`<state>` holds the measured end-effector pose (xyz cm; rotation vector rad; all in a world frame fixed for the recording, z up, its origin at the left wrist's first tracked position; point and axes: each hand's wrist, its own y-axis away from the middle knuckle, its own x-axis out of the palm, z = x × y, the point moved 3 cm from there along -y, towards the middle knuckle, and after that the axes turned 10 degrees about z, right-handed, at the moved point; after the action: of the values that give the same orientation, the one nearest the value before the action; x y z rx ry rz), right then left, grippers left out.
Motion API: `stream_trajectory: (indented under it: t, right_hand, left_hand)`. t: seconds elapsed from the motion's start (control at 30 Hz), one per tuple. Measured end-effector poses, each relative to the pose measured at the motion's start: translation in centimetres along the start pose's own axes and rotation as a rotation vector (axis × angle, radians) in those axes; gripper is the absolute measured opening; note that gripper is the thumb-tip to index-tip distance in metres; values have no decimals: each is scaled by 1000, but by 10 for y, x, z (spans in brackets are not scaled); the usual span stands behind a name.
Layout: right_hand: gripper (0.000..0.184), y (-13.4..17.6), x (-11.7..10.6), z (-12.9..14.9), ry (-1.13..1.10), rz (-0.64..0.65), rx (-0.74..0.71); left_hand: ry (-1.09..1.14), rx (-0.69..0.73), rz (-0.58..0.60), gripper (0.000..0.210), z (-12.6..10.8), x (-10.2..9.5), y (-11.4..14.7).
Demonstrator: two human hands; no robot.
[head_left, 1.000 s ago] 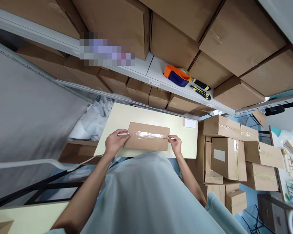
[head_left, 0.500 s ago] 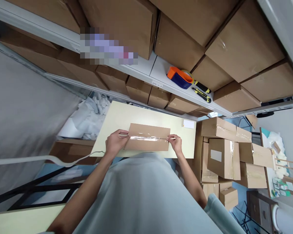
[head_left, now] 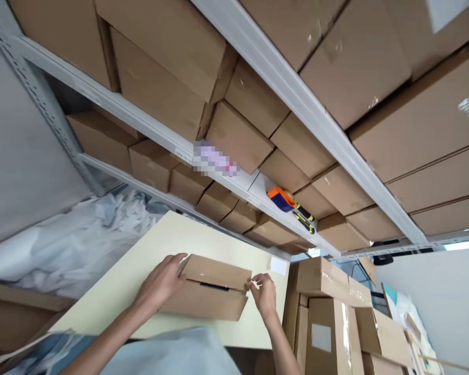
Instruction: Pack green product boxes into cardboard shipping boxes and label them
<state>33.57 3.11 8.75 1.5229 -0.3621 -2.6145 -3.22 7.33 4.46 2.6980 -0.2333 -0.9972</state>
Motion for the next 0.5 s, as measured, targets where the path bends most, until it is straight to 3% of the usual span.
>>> stream_trajectory:
  t: [0.13, 0.3, 0.4, 0.5]
  right_hand:
    - [19, -48, -78, 39, 106, -172, -196]
    - [35, -126, -181, 110, 218, -378, -417]
    - [42, -174, -212, 146, 347, -334, -393]
    - [38, -212, -217, 164, 470, -189, -215]
  left_hand:
    - [84, 179, -80, 46, -48, -21, -23]
    - [280, 355, -160, 39, -157, -52, -62]
    - [369, 468, -195, 40, -227, -60, -73]
    - [395, 500, -214, 39, -269, -54, -73]
